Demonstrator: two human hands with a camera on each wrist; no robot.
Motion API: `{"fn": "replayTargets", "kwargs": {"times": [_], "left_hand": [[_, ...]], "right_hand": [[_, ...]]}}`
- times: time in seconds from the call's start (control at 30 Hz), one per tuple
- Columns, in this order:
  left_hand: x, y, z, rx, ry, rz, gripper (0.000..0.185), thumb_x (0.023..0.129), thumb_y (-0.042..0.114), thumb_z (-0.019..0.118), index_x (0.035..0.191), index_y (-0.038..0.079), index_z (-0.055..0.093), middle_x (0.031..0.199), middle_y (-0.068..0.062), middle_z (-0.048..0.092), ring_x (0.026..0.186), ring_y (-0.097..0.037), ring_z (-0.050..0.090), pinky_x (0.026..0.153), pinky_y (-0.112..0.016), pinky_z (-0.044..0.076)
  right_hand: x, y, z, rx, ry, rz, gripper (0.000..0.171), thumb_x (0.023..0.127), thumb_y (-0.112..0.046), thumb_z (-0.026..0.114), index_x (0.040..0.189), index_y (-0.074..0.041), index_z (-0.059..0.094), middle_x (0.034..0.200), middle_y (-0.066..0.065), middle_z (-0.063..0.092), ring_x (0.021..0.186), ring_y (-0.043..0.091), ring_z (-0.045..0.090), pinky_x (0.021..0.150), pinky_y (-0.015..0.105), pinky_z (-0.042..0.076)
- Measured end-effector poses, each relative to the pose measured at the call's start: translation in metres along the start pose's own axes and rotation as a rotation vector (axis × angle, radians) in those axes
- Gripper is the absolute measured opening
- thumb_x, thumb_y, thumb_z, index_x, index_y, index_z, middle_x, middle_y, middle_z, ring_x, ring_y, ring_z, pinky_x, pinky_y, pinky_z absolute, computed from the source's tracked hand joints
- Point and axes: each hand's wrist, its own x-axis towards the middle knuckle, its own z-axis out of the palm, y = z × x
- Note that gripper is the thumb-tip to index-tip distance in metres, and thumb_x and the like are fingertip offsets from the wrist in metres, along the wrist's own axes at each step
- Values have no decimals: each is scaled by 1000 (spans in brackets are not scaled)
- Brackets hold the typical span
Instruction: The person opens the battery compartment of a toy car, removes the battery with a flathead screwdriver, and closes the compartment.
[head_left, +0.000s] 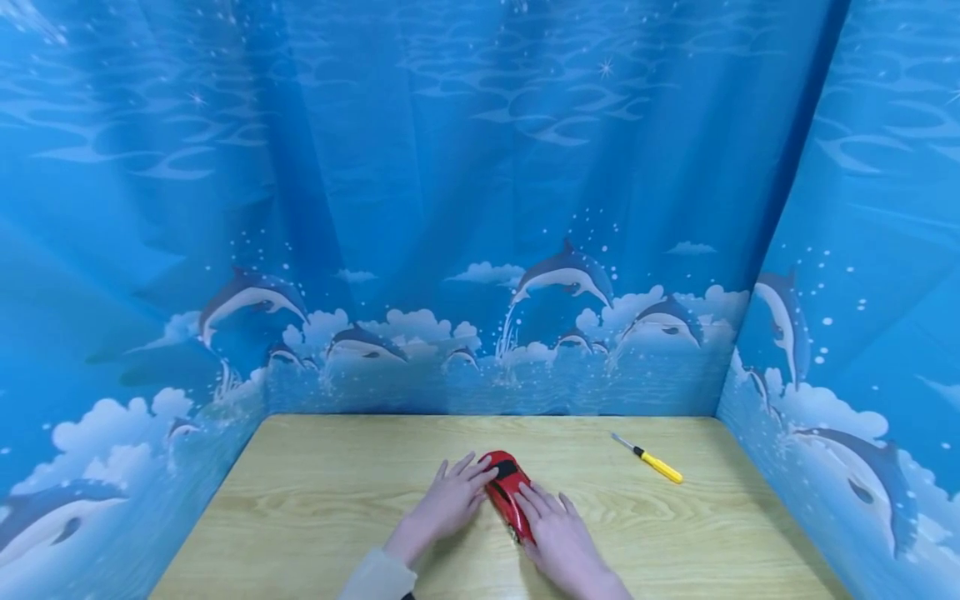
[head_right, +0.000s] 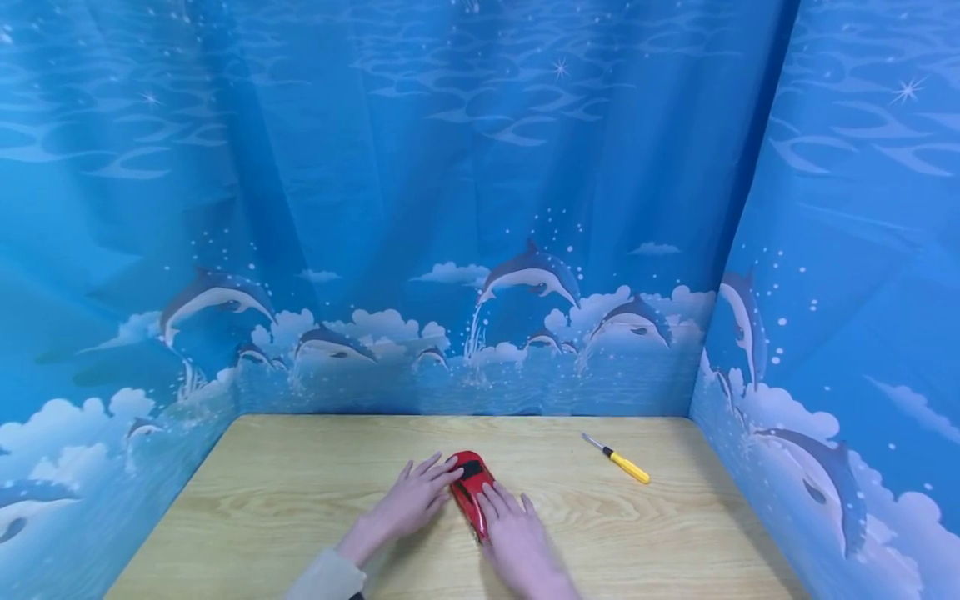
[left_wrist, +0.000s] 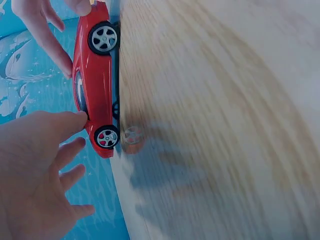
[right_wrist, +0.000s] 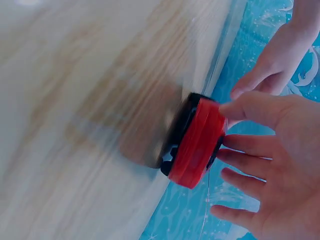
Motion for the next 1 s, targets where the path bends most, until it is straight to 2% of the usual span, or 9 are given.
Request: {"fn": "replayTargets", "kwargs": {"times": [0.1,0.23,0.4,0.53,0.73,1.0], "left_hand": [[-3,-1,0,-3,9,2,43,99,21,63,142,16,59,154,-6,49,146,-36,38,112,-71,29],[-7,-3,0,-15,-28,-20,43,99,23,63,142,18,59,154,-5,50,146,-34,38,115,-69,27],[-14,-4,1,-37,-77,-44,46,102,28,60,147,22,55,156,-3,47,148,-33,36,116,-68,24],[-20,-4,0,-24,-82,-31,46,102,29,60,148,26,54,154,-1,49,147,-32,37,116,-69,25],[-29,-3,-4,-2,-77,-10,43,101,28,62,144,29,58,147,5,57,143,-31,43,115,-68,28],[-41,-2,-7,-3,-69,36,39,101,27,62,141,30,61,145,8,58,140,-32,48,115,-68,27]], "right_hand": [[-2,4,0,13,8,9,54,79,-19,79,130,-6,67,138,7,64,129,29,57,99,56,50],[-2,9,-2,38,-21,24,52,81,-9,77,132,-8,67,139,5,64,130,30,56,101,58,49],[-2,16,-3,47,-83,43,55,83,-2,76,136,-13,66,141,3,62,130,30,55,101,57,50],[-2,22,-3,65,-91,39,54,85,1,75,136,-15,66,141,3,62,126,29,59,98,53,52],[-4,34,-4,182,-66,-12,51,85,2,74,134,-13,67,140,5,63,123,30,62,95,51,54],[-4,45,-4,323,-112,-46,57,84,2,75,137,-15,65,138,6,64,122,31,63,98,51,54]]}}
